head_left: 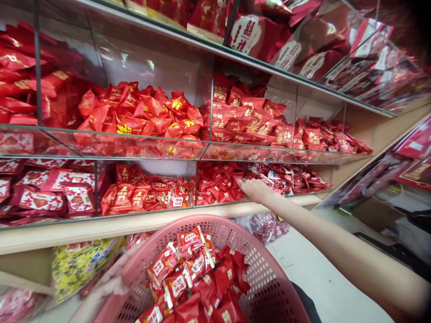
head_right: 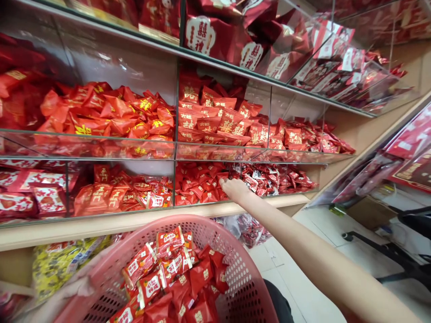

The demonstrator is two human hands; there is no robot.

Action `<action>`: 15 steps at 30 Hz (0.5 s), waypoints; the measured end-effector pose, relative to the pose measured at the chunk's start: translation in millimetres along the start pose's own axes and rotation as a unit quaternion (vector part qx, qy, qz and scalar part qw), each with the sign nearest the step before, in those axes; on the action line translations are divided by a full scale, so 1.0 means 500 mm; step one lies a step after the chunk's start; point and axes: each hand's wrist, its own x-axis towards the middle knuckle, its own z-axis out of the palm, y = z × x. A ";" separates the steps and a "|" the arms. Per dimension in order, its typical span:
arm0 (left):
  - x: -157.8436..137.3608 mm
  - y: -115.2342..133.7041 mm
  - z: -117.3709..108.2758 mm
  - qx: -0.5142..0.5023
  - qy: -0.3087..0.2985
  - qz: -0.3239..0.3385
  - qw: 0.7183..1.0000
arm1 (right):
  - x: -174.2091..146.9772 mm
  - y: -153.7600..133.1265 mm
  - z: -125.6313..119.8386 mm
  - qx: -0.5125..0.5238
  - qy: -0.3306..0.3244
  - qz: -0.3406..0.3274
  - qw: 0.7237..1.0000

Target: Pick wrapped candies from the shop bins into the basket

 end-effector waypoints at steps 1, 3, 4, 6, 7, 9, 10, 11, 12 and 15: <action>0.000 -0.001 -0.003 0.003 0.000 -0.008 1.000 | 0.001 -0.001 -0.001 -0.002 -0.002 -0.001 1.000; -0.001 -0.002 -0.008 0.011 0.003 -0.024 1.000 | 0.003 -0.002 -0.002 -0.003 -0.006 -0.004 1.000; -0.003 -0.002 -0.011 0.016 0.006 -0.033 0.999 | 0.004 -0.003 -0.001 -0.003 -0.007 -0.005 1.000; -0.007 -0.003 -0.015 0.027 0.013 -0.049 0.998 | 0.007 -0.003 0.001 -0.001 -0.010 -0.009 1.000; -0.009 -0.003 -0.016 0.032 0.016 -0.055 0.998 | 0.008 -0.003 0.002 0.002 -0.011 -0.011 1.000; -0.013 -0.002 -0.015 0.044 0.022 -0.063 0.997 | 0.010 -0.002 0.005 0.008 -0.008 -0.014 1.000; -0.016 -0.001 -0.013 0.049 0.024 -0.065 0.996 | 0.009 -0.001 0.005 0.011 -0.006 -0.016 1.000; -0.018 0.000 -0.010 0.055 0.025 -0.066 0.996 | 0.008 0.001 0.004 0.015 -0.003 -0.018 1.000; -0.020 0.002 -0.007 0.059 0.024 -0.065 0.996 | 0.006 0.004 0.001 0.019 0.001 -0.019 1.000; -0.025 0.006 0.006 0.070 0.016 -0.059 0.996 | -0.010 0.019 -0.013 0.028 0.012 -0.022 0.999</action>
